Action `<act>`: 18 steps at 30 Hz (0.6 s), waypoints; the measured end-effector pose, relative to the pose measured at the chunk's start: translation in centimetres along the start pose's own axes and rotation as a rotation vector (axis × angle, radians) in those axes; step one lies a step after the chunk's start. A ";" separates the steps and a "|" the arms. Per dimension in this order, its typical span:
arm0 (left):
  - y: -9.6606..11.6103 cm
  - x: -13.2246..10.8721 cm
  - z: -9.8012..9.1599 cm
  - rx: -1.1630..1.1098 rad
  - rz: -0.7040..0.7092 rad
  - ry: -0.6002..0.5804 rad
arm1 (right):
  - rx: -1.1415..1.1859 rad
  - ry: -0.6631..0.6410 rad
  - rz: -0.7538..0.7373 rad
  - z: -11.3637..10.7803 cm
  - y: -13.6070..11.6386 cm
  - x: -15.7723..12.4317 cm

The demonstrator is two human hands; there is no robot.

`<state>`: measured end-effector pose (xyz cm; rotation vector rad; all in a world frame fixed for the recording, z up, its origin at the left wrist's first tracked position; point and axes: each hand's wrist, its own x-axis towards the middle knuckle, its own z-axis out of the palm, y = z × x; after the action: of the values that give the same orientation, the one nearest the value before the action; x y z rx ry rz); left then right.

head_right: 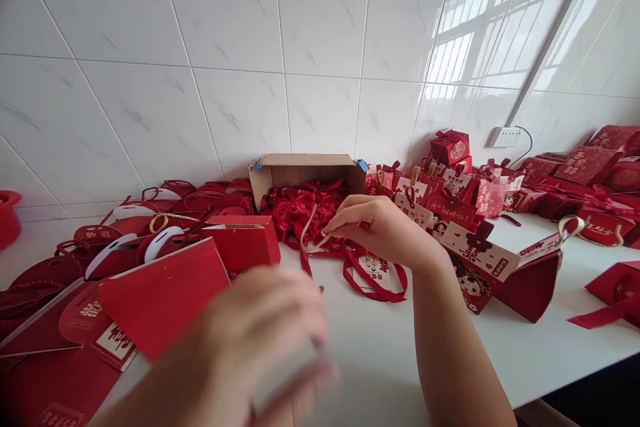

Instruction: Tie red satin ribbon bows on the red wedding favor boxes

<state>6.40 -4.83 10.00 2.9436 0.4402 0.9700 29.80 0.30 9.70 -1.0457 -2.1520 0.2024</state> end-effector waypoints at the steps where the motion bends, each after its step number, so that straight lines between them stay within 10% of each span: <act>1: -1.3 0.4 -0.1 -0.034 -0.148 0.109 | 0.068 -0.021 -0.042 0.2 -0.4 0.0; 5: -5.0 1.2 -0.2 -0.105 -0.230 0.378 | 0.280 -0.092 -0.211 0.7 -1.6 0.2; 18: -5.0 1.0 -0.2 -0.274 0.059 0.109 | 0.525 -0.091 -0.491 1.6 -2.7 0.3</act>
<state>5.72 0.24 10.28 2.6815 0.2035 1.1029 26.94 -0.96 9.84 -0.2064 -2.1882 0.5484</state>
